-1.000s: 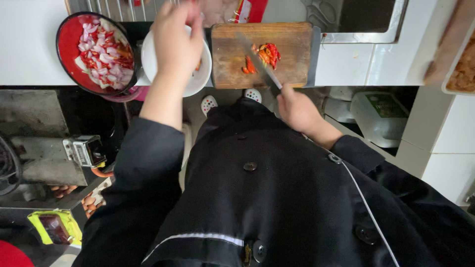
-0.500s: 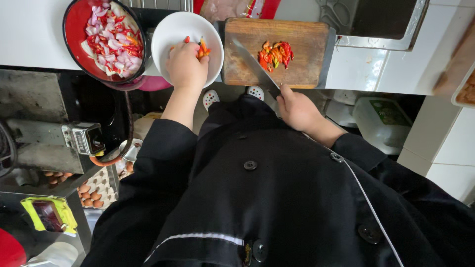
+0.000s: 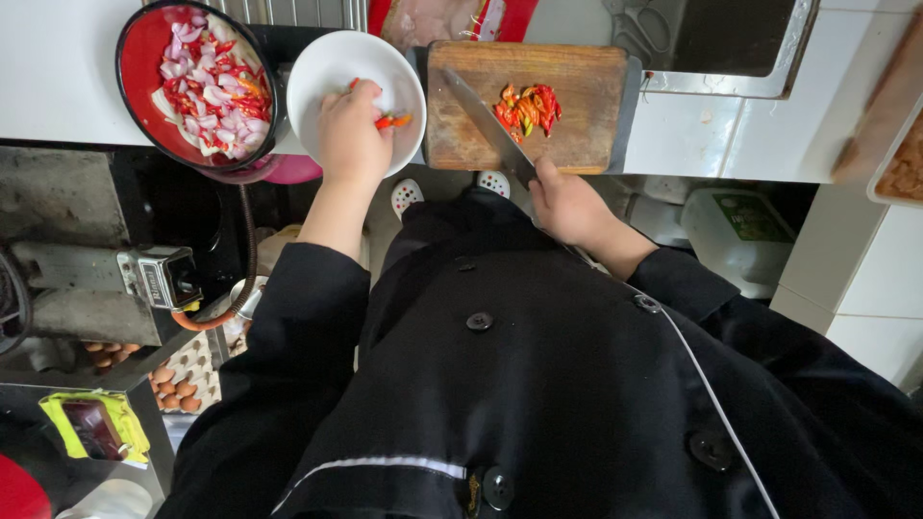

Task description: The person slices red and orange chili peppers on a wooden cutting board using a knife. Sliced pieces are transferred into a red pan containing chopped onions. The person continues slicing and transferring peppers throughout the clip.

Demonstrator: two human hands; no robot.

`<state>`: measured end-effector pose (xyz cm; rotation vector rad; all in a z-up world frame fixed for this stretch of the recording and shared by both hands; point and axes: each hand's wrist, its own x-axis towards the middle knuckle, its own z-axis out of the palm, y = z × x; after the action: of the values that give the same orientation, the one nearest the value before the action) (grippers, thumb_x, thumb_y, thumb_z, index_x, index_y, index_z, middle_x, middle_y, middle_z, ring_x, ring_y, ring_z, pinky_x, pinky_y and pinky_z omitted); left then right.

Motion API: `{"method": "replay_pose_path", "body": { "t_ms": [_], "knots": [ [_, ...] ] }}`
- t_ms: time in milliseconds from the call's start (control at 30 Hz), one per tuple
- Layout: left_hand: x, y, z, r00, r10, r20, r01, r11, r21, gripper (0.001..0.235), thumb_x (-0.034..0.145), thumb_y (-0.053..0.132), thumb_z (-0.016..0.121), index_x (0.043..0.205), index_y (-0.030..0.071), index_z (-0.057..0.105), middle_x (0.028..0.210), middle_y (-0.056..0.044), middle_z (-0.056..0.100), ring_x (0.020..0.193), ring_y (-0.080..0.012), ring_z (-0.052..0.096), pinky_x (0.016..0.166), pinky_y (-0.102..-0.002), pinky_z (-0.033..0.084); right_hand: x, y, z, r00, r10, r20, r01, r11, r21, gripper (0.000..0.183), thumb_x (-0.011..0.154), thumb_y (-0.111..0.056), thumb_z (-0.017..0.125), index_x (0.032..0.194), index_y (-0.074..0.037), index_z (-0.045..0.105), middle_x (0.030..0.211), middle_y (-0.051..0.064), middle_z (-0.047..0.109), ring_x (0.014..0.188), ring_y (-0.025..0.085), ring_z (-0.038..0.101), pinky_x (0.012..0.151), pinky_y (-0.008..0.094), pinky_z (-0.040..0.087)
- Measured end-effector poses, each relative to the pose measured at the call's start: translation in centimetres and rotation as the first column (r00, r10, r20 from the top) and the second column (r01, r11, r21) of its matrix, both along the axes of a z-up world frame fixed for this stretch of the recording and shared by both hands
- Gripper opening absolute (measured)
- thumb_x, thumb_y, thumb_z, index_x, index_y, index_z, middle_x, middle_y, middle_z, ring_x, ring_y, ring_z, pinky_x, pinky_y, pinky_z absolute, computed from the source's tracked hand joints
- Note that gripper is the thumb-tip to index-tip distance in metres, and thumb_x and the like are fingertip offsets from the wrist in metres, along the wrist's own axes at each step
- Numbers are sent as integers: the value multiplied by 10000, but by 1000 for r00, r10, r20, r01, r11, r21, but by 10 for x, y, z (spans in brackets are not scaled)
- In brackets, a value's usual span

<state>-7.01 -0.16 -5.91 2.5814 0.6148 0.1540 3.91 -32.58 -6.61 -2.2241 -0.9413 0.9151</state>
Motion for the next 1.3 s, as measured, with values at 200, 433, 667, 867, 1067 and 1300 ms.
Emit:
{"method": "replay_pose_path", "body": {
  "t_ms": [200, 433, 667, 867, 1067, 1300],
  "knots": [
    [5, -4, 32, 974, 118, 195, -89, 984, -153, 221, 851, -21, 763, 1041, 59, 683, 1017, -154, 668, 859, -338, 687, 783, -425, 557, 6, -2, 1, 997, 11, 80, -15, 998, 53, 205, 1024, -172, 551, 1110, -10, 459, 790, 297, 644, 780, 516, 631, 686, 592, 483],
    [17, -76, 42, 900, 26, 435, 116, 948, -297, 199, 858, -1, 790, 946, 46, 617, 974, -104, 649, 922, -339, 675, 805, -414, 542, 6, -3, 4, 999, -19, 46, 17, 999, 43, 204, 1028, -171, 554, 1109, -9, 459, 776, 297, 641, 780, 514, 629, 684, 594, 480],
    [20, -120, -7, 940, -173, 295, 189, 982, -28, 123, 883, 136, 750, 995, 99, 715, 1005, -70, 639, 976, -326, 614, 875, -460, 486, 8, -1, 18, 994, -24, 103, 26, 1000, -16, 204, 1017, -156, 541, 1117, -3, 450, 782, 294, 648, 758, 507, 635, 668, 606, 478],
    [15, -129, -23, 969, -85, 231, 102, 993, -60, 67, 830, 130, 771, 877, 93, 742, 860, -84, 649, 869, -332, 643, 824, -482, 485, -4, -2, 30, 990, -12, 144, 20, 998, -57, 198, 1018, -132, 523, 1126, 3, 427, 740, 265, 655, 724, 485, 647, 639, 601, 484],
    [23, -144, -25, 966, 178, 187, -112, 941, -321, 92, 853, 147, 766, 884, 63, 742, 797, -126, 701, 731, -315, 693, 683, -419, 545, -13, 8, 26, 997, 4, 81, 12, 979, -203, 191, 989, -124, 509, 1111, 3, 434, 826, 278, 679, 787, 481, 666, 693, 587, 516],
    [25, -148, -31, 956, 214, 201, -149, 944, -294, 63, 839, 118, 753, 838, 59, 732, 767, -122, 690, 706, -318, 682, 657, -424, 532, -21, 14, 22, 997, 38, 70, -11, 934, -357, 308, 946, -132, 528, 1199, 17, 434, 929, 293, 686, 846, 475, 693, 728, 551, 556]
  ]
}}
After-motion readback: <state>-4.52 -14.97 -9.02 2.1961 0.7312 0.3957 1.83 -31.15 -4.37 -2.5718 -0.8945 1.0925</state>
